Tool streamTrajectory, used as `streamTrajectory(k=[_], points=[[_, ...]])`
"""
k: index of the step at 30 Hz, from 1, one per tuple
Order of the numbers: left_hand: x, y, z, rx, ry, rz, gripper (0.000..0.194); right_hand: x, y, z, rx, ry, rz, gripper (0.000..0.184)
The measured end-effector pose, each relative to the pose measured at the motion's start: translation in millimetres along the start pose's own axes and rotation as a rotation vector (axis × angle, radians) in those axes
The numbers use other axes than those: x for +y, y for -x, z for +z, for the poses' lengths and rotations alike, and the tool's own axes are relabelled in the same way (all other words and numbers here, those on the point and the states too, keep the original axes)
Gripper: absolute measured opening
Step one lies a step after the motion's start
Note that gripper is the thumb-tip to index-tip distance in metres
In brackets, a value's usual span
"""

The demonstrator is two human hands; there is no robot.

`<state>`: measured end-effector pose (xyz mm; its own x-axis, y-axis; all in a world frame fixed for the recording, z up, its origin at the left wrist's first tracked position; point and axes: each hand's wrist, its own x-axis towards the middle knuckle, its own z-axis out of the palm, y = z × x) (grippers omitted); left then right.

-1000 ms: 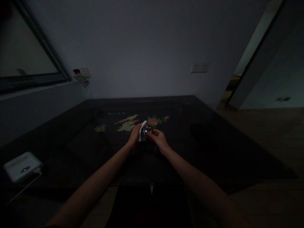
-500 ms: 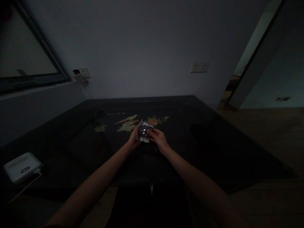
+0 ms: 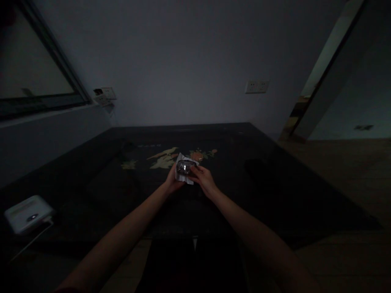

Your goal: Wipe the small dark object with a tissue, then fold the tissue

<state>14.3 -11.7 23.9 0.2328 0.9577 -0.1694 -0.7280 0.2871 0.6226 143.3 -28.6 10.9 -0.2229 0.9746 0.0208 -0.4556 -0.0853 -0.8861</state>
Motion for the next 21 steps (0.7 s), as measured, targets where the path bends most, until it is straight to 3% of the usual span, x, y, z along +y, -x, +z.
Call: streamTrajectory(k=[9,17,21], points=[[-2.6,2.2,-1.1,0.014,0.042,-0.041,0.026,-2.1,1.4,2.2,-0.03,0.106,0.005,0.045],[-1.1,2.9,-1.3,0.054,0.045,-0.003,0.024,-3.7,-1.2,-1.8,0.031,0.52,-0.215,0.041],[-2.0,1.3,-4.9,0.084,0.005,0.008,0.024,-1.0,-6.5,-5.5,0.109,0.566,-0.277,0.034]])
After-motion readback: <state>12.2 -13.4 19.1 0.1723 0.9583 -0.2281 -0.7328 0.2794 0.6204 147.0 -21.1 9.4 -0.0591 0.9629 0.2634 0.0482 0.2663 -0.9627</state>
